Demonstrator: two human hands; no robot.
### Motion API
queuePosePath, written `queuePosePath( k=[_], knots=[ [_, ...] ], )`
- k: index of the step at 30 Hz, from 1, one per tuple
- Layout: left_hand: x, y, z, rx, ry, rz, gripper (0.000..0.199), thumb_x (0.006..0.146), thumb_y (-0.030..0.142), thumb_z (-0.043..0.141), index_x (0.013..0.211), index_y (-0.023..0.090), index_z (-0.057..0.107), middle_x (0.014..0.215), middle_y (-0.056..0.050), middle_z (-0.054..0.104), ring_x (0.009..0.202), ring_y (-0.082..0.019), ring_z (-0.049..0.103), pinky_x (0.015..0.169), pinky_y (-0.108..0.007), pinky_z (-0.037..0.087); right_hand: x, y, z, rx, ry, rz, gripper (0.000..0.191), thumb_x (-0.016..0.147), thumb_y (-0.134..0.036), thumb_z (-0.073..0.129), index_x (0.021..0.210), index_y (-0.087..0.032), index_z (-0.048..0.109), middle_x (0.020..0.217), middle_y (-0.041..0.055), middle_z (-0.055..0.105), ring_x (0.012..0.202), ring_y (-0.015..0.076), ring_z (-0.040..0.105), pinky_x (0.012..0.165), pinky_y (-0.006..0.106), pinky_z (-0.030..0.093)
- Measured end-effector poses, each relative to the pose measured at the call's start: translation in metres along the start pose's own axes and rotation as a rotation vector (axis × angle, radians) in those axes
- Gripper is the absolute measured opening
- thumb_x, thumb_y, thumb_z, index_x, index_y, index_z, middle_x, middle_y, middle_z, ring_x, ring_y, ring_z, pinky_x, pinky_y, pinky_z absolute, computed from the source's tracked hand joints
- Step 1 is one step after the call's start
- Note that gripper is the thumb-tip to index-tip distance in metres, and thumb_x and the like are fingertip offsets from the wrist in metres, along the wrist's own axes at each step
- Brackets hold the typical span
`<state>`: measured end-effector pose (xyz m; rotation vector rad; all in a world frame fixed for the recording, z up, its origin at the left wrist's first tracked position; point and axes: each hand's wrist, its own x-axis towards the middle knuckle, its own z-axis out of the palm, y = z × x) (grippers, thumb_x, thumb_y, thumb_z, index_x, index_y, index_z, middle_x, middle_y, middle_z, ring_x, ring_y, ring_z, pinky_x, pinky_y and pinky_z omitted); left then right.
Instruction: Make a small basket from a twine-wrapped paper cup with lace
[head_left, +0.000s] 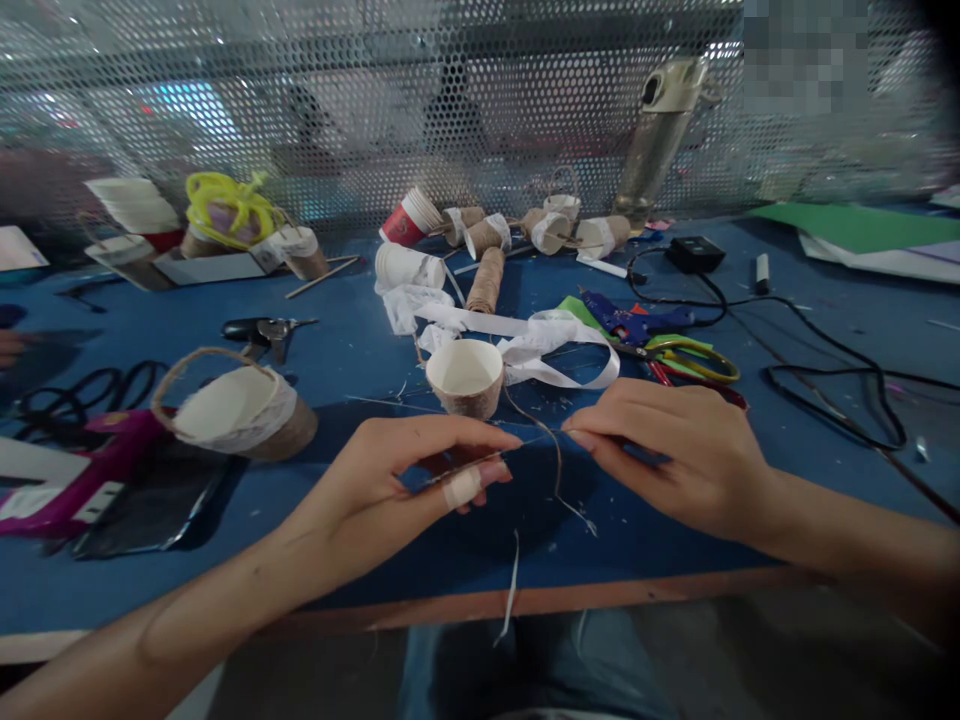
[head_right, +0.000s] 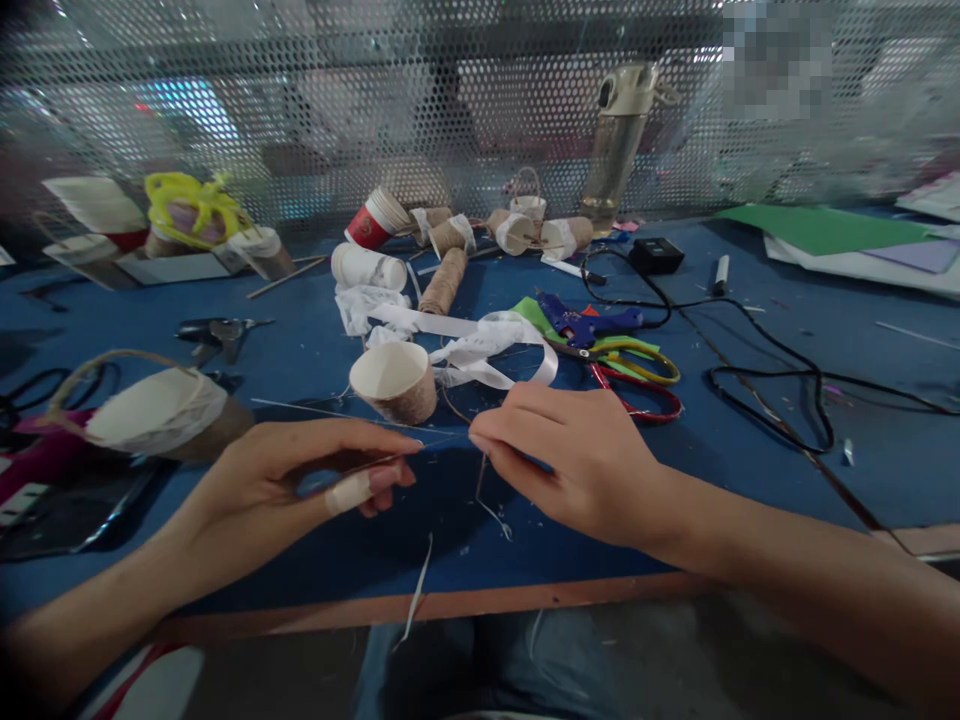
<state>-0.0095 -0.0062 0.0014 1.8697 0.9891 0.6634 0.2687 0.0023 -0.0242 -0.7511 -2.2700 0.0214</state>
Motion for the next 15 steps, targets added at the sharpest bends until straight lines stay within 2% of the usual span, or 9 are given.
queuePosePath(
  k=[4, 9, 15],
  knots=[
    [-0.0012, 0.0009, -0.0014, 0.235, 0.073, 0.169, 0.017, 0.095, 0.028, 0.07, 0.11, 0.026, 0.079, 0.097, -0.001, 0.081, 0.081, -0.014, 0.076, 0.072, -0.016, 0.06, -0.0008, -0.0002, -0.0007, -0.005, -0.009, 0.005, 0.009, 0.1, -0.016, 0.06, 0.098, -0.019, 0.068, 0.082, 0.0008, 0.072, 0.075, 0.0124, 0.067, 0.062, 0.025, 0.044],
    [-0.0037, -0.0033, 0.0, 0.425, 0.138, 0.403, 0.017, 0.097, 0.018, 0.067, 0.112, 0.023, 0.074, 0.104, -0.002, 0.079, 0.088, -0.013, 0.075, 0.072, -0.014, 0.057, 0.0006, -0.0008, -0.0014, 0.014, -0.002, 0.0, 0.009, 0.1, -0.015, 0.06, 0.098, -0.017, 0.068, 0.081, 0.0006, 0.071, 0.073, 0.0118, 0.066, 0.063, 0.025, 0.045],
    [-0.0026, -0.0024, 0.0016, 0.638, 0.251, 0.609, 0.016, 0.096, 0.013, 0.07, 0.11, 0.019, 0.072, 0.106, -0.004, 0.077, 0.096, -0.015, 0.072, 0.091, -0.025, 0.057, 0.0017, -0.0002, 0.0003, -0.003, -0.02, 0.009, 0.01, 0.101, -0.017, 0.059, 0.098, -0.018, 0.069, 0.081, 0.0007, 0.07, 0.071, 0.0117, 0.065, 0.061, 0.025, 0.043]
  ],
)
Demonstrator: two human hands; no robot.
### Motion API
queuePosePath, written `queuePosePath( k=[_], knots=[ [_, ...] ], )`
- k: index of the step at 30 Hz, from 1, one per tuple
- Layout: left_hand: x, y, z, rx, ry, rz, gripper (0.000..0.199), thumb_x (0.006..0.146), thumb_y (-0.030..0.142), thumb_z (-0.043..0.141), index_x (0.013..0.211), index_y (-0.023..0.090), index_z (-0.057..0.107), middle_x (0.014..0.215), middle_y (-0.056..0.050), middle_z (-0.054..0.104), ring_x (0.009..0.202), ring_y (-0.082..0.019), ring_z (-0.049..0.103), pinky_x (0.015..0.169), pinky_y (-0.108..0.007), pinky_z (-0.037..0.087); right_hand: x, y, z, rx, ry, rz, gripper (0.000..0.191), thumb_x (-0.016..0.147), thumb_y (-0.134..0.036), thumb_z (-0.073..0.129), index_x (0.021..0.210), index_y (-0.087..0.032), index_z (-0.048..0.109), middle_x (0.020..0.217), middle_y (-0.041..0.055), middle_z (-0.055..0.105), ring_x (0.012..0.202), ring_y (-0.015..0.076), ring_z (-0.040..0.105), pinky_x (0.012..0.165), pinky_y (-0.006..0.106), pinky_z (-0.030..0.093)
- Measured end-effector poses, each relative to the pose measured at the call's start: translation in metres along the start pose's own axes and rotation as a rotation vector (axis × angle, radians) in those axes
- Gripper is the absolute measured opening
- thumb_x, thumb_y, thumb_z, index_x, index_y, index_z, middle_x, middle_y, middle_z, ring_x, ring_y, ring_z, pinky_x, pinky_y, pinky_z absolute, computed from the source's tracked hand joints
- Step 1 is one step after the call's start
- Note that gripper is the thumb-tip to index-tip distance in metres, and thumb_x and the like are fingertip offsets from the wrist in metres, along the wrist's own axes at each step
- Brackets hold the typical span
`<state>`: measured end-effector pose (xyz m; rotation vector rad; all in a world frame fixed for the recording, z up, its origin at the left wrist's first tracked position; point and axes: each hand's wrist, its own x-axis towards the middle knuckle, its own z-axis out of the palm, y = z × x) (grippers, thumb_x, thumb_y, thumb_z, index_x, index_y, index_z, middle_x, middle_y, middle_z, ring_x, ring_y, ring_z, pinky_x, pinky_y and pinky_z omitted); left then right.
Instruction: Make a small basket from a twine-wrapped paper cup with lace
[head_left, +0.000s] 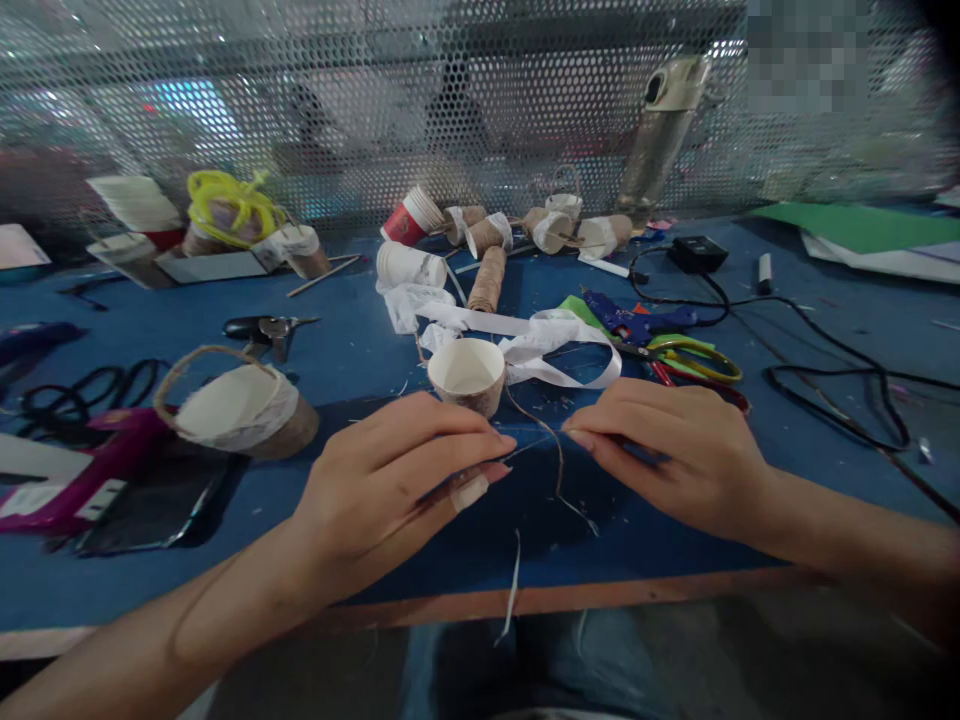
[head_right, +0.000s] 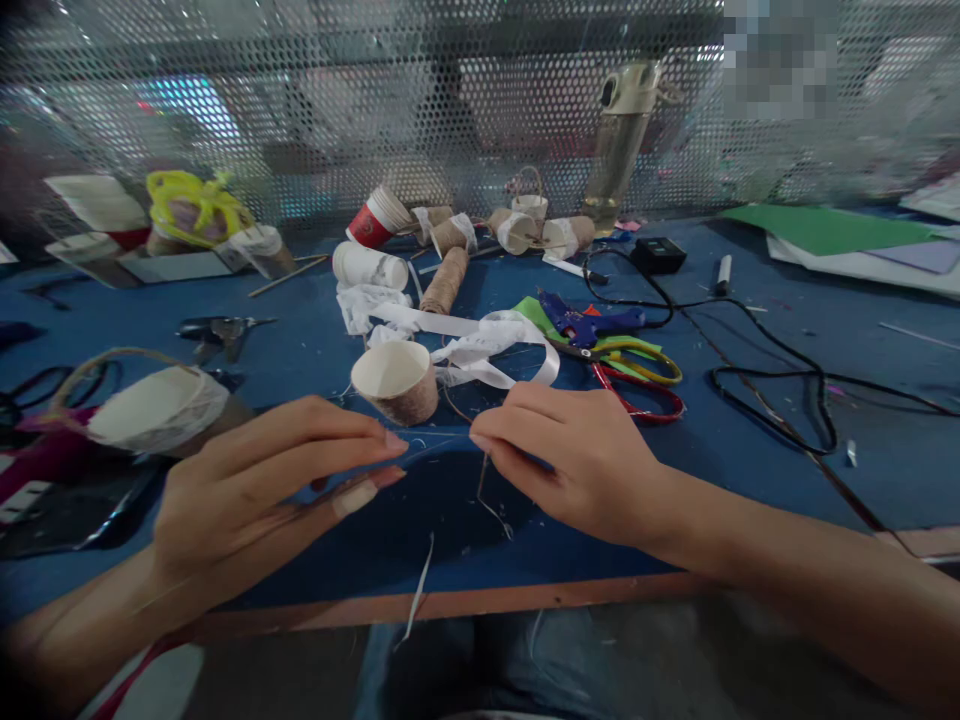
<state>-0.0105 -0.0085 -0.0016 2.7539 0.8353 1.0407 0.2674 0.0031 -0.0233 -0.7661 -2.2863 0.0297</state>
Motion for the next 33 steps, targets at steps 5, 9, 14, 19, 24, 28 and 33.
queuePosePath(
  k=[5, 9, 14, 19, 24, 28, 33],
  knots=[
    [0.003, -0.005, 0.001, 0.021, 0.004, 0.074, 0.019, 0.095, 0.016, 0.072, 0.113, 0.016, 0.071, 0.112, -0.007, 0.074, 0.104, -0.019, 0.066, 0.098, -0.034, 0.053, -0.001, 0.0, 0.0, -0.018, -0.018, -0.009, 0.012, 0.101, -0.018, 0.059, 0.098, -0.018, 0.071, 0.083, 0.0016, 0.072, 0.072, 0.0119, 0.066, 0.06, 0.026, 0.041],
    [0.001, -0.009, 0.003, 0.008, -0.034, 0.056, 0.022, 0.095, 0.016, 0.071, 0.117, 0.016, 0.07, 0.112, -0.007, 0.075, 0.104, -0.02, 0.068, 0.099, -0.035, 0.053, -0.002, 0.0, 0.0, -0.036, -0.027, -0.008, 0.012, 0.101, -0.018, 0.059, 0.098, -0.018, 0.071, 0.083, 0.0011, 0.071, 0.072, 0.0116, 0.066, 0.059, 0.026, 0.04],
    [0.001, -0.006, 0.004, -0.091, -0.033, -0.015, 0.022, 0.093, 0.017, 0.074, 0.115, 0.018, 0.072, 0.109, -0.004, 0.077, 0.104, -0.018, 0.07, 0.099, -0.031, 0.053, -0.003, 0.002, -0.001, -0.053, -0.022, -0.035, 0.011, 0.101, -0.018, 0.06, 0.1, -0.019, 0.071, 0.082, 0.0006, 0.07, 0.069, 0.011, 0.063, 0.056, 0.026, 0.038],
    [0.004, -0.001, 0.001, -0.413, -0.11, -0.454, 0.019, 0.091, 0.025, 0.077, 0.109, 0.026, 0.078, 0.094, 0.002, 0.081, 0.085, -0.013, 0.075, 0.078, -0.019, 0.056, -0.003, 0.0, -0.005, -0.117, -0.046, -0.121, 0.013, 0.101, -0.016, 0.057, 0.098, -0.018, 0.07, 0.08, 0.0009, 0.068, 0.061, 0.0113, 0.057, 0.053, 0.028, 0.035],
    [0.006, -0.006, 0.004, -0.92, -0.153, -0.87, 0.019, 0.083, 0.032, 0.085, 0.101, 0.026, 0.08, 0.078, 0.002, 0.082, 0.075, -0.011, 0.076, 0.074, -0.015, 0.056, 0.0, -0.003, -0.008, -0.232, -0.006, -0.242, 0.014, 0.099, -0.012, 0.057, 0.098, -0.017, 0.07, 0.073, -0.0002, 0.067, 0.058, 0.012, 0.053, 0.051, 0.03, 0.035],
    [0.007, -0.009, 0.008, -1.146, -0.166, -0.949, 0.018, 0.082, 0.029, 0.088, 0.098, 0.024, 0.08, 0.074, 0.001, 0.081, 0.069, -0.008, 0.073, 0.069, -0.011, 0.054, -0.003, -0.007, -0.012, -0.305, 0.035, -0.345, 0.015, 0.097, -0.01, 0.058, 0.099, -0.016, 0.071, 0.069, -0.0007, 0.066, 0.058, 0.0128, 0.052, 0.052, 0.032, 0.037],
    [0.007, -0.008, 0.009, -1.175, -0.156, -0.942, 0.019, 0.083, 0.028, 0.087, 0.1, 0.024, 0.079, 0.074, 0.002, 0.079, 0.068, -0.007, 0.071, 0.066, -0.011, 0.051, -0.006, -0.009, -0.013, -0.311, 0.053, -0.41, 0.013, 0.097, -0.011, 0.059, 0.106, -0.01, 0.069, 0.072, 0.0029, 0.067, 0.063, 0.0156, 0.056, 0.054, 0.034, 0.041]
  ],
)
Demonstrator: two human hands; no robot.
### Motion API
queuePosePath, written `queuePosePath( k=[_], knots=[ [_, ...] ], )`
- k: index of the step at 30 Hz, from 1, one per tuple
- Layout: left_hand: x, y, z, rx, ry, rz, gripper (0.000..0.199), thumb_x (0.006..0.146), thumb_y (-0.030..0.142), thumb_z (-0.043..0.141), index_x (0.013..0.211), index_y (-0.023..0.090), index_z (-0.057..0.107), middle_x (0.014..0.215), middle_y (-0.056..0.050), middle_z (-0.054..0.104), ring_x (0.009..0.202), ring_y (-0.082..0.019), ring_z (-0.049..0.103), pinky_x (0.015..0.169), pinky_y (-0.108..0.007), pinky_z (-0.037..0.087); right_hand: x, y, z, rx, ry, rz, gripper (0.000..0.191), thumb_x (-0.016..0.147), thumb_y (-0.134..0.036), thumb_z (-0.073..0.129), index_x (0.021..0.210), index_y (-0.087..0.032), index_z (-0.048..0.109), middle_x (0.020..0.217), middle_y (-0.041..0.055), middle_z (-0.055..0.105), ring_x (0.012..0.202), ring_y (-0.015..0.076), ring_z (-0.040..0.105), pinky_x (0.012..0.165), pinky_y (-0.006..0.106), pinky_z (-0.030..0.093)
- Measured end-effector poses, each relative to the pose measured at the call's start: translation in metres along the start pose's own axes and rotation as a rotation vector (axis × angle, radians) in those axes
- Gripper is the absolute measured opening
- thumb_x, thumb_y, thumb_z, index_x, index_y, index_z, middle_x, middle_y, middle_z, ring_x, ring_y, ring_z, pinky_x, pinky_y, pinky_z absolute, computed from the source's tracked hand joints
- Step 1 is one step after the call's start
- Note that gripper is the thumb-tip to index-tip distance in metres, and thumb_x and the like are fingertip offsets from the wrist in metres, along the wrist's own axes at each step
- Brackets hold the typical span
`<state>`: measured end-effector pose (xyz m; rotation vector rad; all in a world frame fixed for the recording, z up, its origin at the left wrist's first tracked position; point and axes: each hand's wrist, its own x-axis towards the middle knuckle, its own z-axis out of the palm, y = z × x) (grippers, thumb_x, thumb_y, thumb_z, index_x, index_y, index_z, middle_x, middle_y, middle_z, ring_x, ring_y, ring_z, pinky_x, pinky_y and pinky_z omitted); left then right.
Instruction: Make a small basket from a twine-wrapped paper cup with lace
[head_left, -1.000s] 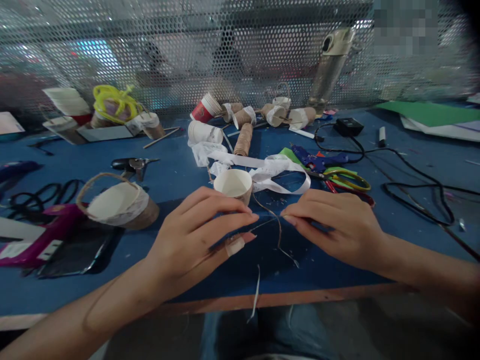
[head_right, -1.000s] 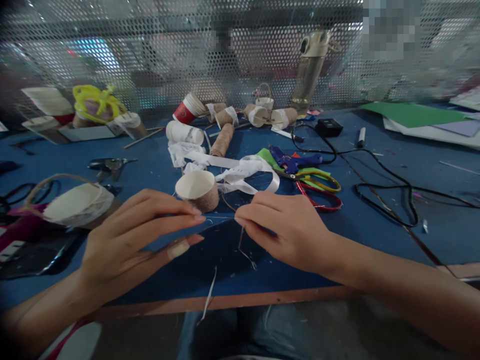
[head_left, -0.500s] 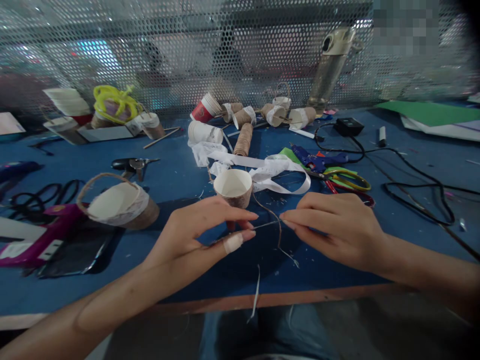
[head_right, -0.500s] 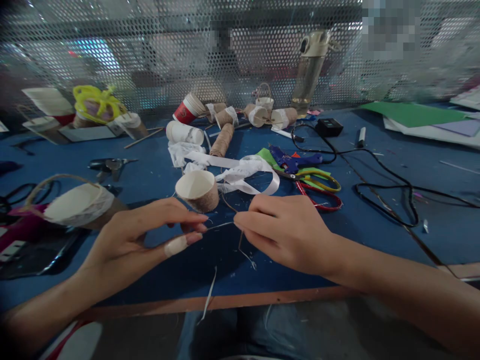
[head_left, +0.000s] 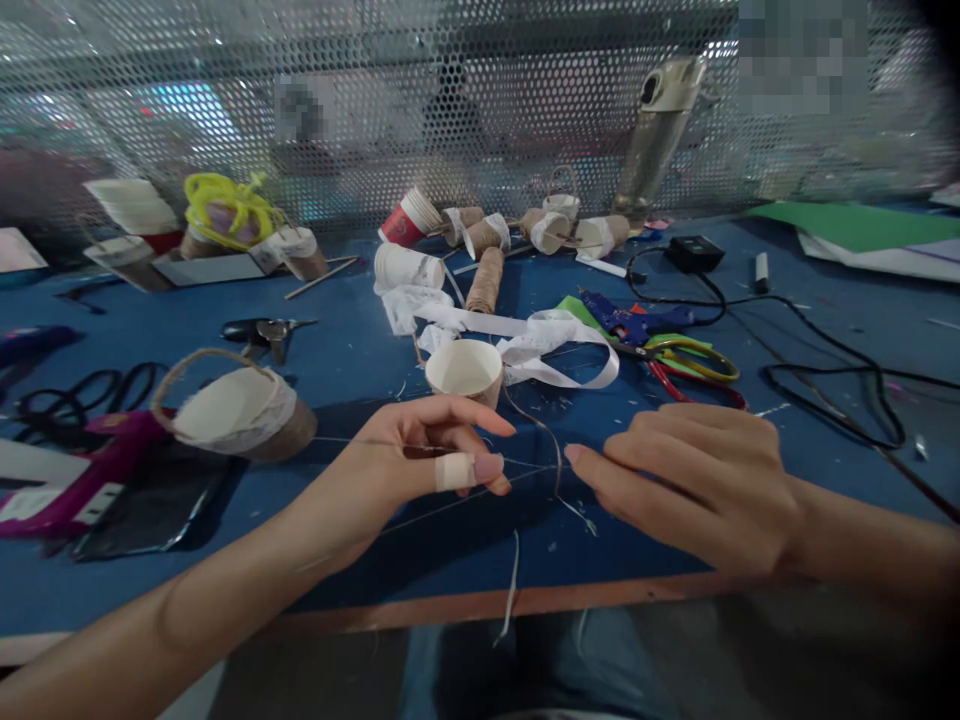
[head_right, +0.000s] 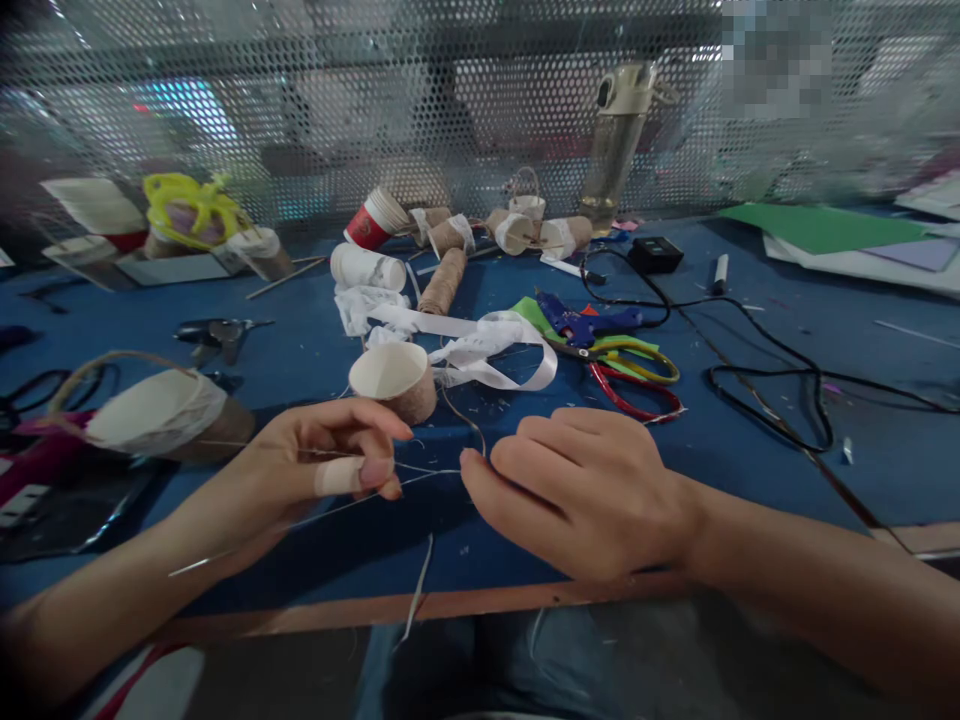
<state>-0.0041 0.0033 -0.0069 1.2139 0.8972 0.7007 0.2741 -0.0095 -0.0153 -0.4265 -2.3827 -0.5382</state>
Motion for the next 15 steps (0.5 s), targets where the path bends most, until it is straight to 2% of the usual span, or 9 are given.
queuePosePath(
  k=[5, 9, 15],
  knots=[
    [0.001, 0.001, 0.003, 0.014, 0.051, 0.029, 0.021, 0.08, 0.029, 0.088, 0.098, 0.023, 0.08, 0.076, 0.001, 0.079, 0.07, -0.008, 0.07, 0.064, -0.012, 0.051, 0.004, -0.001, 0.008, -0.008, -0.003, 0.128, 0.008, 0.094, -0.014, 0.068, 0.102, -0.012, 0.069, 0.077, 0.0033, 0.072, 0.066, 0.0152, 0.061, 0.058, 0.032, 0.045],
    [0.001, 0.0, 0.005, 0.029, 0.04, 0.061, 0.022, 0.08, 0.028, 0.088, 0.099, 0.022, 0.08, 0.077, 0.001, 0.079, 0.069, -0.007, 0.069, 0.066, -0.013, 0.051, 0.007, -0.004, 0.012, -0.015, -0.039, 0.155, 0.008, 0.096, -0.019, 0.066, 0.102, -0.014, 0.07, 0.08, 0.0032, 0.074, 0.067, 0.0152, 0.064, 0.059, 0.031, 0.046],
    [0.001, -0.002, 0.007, 0.092, 0.038, 0.057, 0.017, 0.083, 0.024, 0.085, 0.099, 0.02, 0.078, 0.079, 0.0, 0.078, 0.073, -0.009, 0.071, 0.068, -0.015, 0.052, 0.008, -0.006, 0.013, 0.064, -0.044, 0.199, 0.009, 0.099, -0.016, 0.06, 0.093, -0.016, 0.067, 0.079, 0.0022, 0.072, 0.066, 0.0135, 0.063, 0.058, 0.029, 0.044]
  ],
)
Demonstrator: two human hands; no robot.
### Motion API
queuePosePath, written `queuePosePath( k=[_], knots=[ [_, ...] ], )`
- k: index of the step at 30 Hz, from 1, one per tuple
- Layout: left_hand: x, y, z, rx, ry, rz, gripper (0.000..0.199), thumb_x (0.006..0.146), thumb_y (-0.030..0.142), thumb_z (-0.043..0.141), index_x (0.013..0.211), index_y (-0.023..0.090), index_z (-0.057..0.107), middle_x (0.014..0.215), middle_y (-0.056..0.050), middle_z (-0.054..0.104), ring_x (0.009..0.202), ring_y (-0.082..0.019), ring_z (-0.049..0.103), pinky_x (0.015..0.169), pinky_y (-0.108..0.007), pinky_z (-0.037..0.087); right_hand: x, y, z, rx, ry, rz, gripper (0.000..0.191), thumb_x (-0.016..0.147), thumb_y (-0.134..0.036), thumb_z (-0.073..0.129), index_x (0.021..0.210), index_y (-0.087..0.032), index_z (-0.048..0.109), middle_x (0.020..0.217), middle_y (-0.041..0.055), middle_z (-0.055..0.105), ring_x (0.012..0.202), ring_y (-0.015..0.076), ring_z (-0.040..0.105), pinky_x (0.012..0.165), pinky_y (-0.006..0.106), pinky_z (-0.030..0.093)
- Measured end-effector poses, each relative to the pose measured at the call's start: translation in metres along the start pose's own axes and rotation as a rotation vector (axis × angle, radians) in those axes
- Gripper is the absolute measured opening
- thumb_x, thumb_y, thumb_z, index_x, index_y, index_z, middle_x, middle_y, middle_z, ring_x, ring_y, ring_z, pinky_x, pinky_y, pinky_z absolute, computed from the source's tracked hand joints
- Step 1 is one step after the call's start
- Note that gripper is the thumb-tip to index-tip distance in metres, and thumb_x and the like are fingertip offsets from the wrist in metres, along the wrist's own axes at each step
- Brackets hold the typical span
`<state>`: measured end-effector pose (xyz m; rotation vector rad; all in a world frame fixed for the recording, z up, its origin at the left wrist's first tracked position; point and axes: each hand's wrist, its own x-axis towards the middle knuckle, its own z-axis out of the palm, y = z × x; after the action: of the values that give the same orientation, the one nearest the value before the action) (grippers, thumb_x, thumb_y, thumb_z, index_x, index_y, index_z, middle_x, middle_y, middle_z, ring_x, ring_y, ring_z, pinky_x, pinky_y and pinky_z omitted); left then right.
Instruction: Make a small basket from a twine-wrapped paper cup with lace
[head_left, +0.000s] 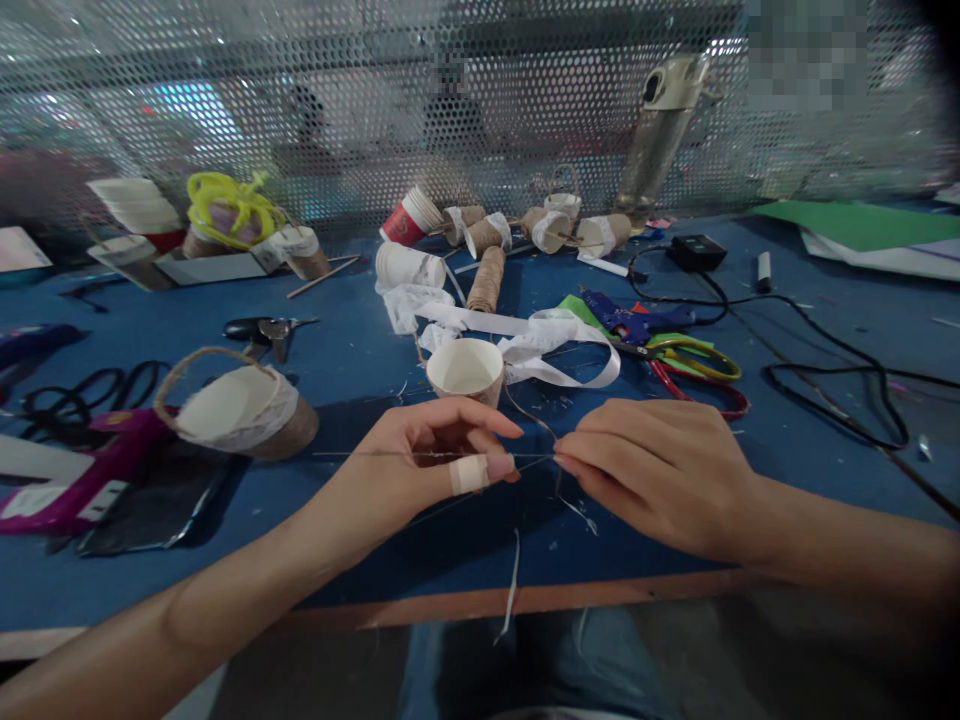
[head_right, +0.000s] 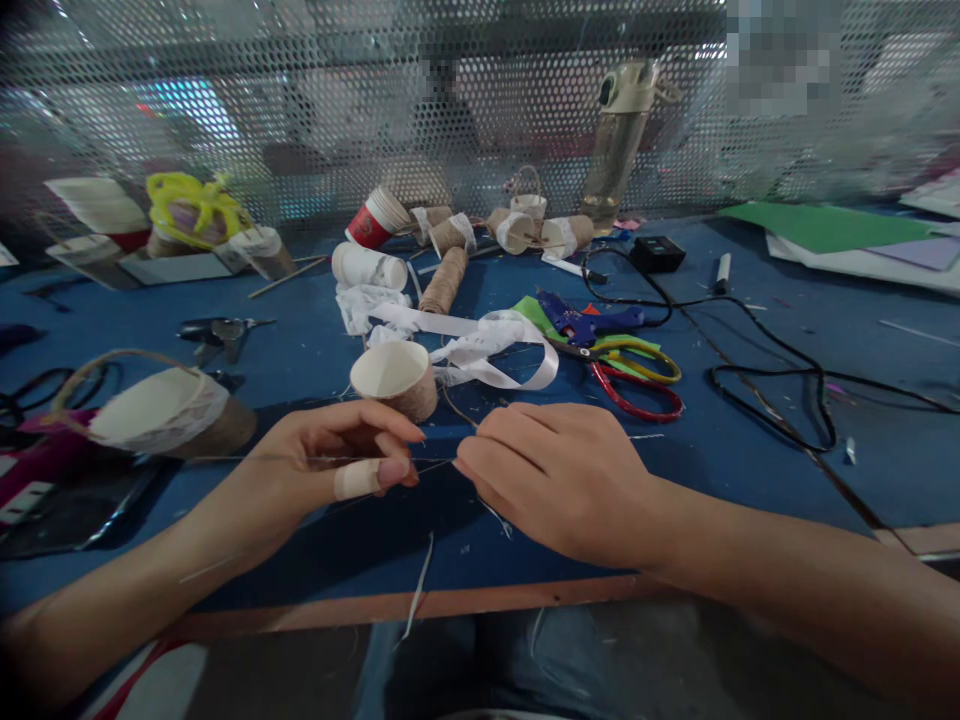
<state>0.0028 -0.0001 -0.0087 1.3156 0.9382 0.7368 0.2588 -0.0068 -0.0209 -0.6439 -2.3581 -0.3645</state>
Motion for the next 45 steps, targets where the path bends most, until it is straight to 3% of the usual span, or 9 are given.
queuePosePath(
  k=[9, 17, 24, 29, 35, 37, 38, 41, 45],
  knots=[
    [0.0, 0.006, 0.007, 0.089, -0.047, -0.003, 0.011, 0.088, 0.029, 0.079, 0.092, 0.018, 0.078, 0.075, -0.002, 0.075, 0.069, -0.012, 0.067, 0.067, -0.019, 0.056, -0.001, -0.002, 0.001, 0.282, 0.006, 0.164, 0.008, 0.1, -0.015, 0.058, 0.094, -0.018, 0.063, 0.082, 0.0003, 0.071, 0.073, 0.0115, 0.065, 0.063, 0.025, 0.045],
    [-0.007, 0.004, 0.007, 0.3, -0.042, 0.159, 0.016, 0.097, 0.032, 0.069, 0.1, 0.021, 0.08, 0.084, -0.002, 0.078, 0.072, -0.013, 0.07, 0.067, -0.02, 0.057, 0.0, 0.001, -0.003, 0.3, -0.003, 0.266, 0.009, 0.098, -0.015, 0.06, 0.091, -0.016, 0.064, 0.077, -0.0021, 0.063, 0.06, 0.007, 0.052, 0.058, 0.021, 0.04],
    [-0.013, 0.0, 0.003, 0.815, 0.146, 0.613, 0.011, 0.094, 0.019, 0.069, 0.101, 0.024, 0.077, 0.095, -0.001, 0.081, 0.085, -0.017, 0.076, 0.081, -0.024, 0.061, -0.002, 0.005, -0.002, 0.287, -0.018, 0.28, 0.009, 0.099, -0.016, 0.059, 0.091, -0.018, 0.064, 0.077, -0.0019, 0.063, 0.059, 0.0076, 0.051, 0.057, 0.021, 0.04],
    [-0.015, -0.003, 0.0, 1.105, 0.134, 0.869, 0.016, 0.098, 0.014, 0.064, 0.11, 0.022, 0.07, 0.098, -0.003, 0.081, 0.086, -0.015, 0.077, 0.084, -0.023, 0.061, 0.0, 0.004, -0.002, 0.27, -0.024, 0.302, 0.013, 0.1, -0.018, 0.058, 0.088, -0.019, 0.063, 0.074, -0.0023, 0.062, 0.055, 0.0075, 0.049, 0.053, 0.021, 0.037],
    [-0.021, 0.0, -0.001, 1.364, 0.127, 1.157, 0.017, 0.094, 0.01, 0.069, 0.11, 0.015, 0.072, 0.099, -0.007, 0.081, 0.09, -0.019, 0.071, 0.093, -0.033, 0.058, 0.001, 0.004, -0.002, 0.278, -0.059, 0.294, 0.012, 0.099, -0.018, 0.059, 0.089, -0.018, 0.065, 0.076, -0.0022, 0.064, 0.054, 0.0072, 0.048, 0.053, 0.021, 0.037],
    [-0.023, -0.003, -0.003, 1.395, 0.247, 1.091, 0.021, 0.094, 0.014, 0.07, 0.114, 0.018, 0.072, 0.106, -0.008, 0.08, 0.101, -0.025, 0.068, 0.095, -0.04, 0.054, 0.0, 0.005, -0.001, 0.269, -0.066, 0.284, 0.011, 0.099, -0.018, 0.059, 0.091, -0.018, 0.065, 0.077, -0.002, 0.065, 0.055, 0.0074, 0.048, 0.054, 0.022, 0.037],
    [-0.024, -0.005, -0.004, 1.399, 0.253, 1.075, 0.022, 0.096, 0.014, 0.066, 0.117, 0.02, 0.071, 0.111, -0.008, 0.079, 0.107, -0.027, 0.066, 0.095, -0.042, 0.052, -0.001, 0.005, -0.001, 0.266, -0.069, 0.276, 0.011, 0.1, -0.018, 0.059, 0.091, -0.017, 0.066, 0.078, -0.0018, 0.066, 0.057, 0.0077, 0.05, 0.054, 0.022, 0.037],
    [-0.021, -0.008, -0.006, 1.384, 0.181, 1.066, 0.029, 0.096, 0.014, 0.067, 0.125, 0.022, 0.068, 0.121, -0.006, 0.078, 0.115, -0.027, 0.064, 0.096, -0.041, 0.05, -0.002, 0.004, 0.0, 0.281, -0.086, 0.247, 0.01, 0.101, -0.019, 0.058, 0.097, -0.018, 0.067, 0.083, -0.0006, 0.069, 0.069, 0.009, 0.061, 0.059, 0.022, 0.04],
    [-0.014, -0.005, -0.004, 1.249, 0.168, 0.997, 0.025, 0.096, 0.017, 0.069, 0.12, 0.022, 0.069, 0.105, -0.003, 0.081, 0.102, -0.022, 0.069, 0.094, -0.037, 0.05, -0.004, 0.004, 0.001, 0.272, -0.115, 0.216, 0.012, 0.103, -0.019, 0.056, 0.101, -0.019, 0.068, 0.086, -0.0002, 0.072, 0.076, 0.0109, 0.066, 0.061, 0.024, 0.041]
  ],
)
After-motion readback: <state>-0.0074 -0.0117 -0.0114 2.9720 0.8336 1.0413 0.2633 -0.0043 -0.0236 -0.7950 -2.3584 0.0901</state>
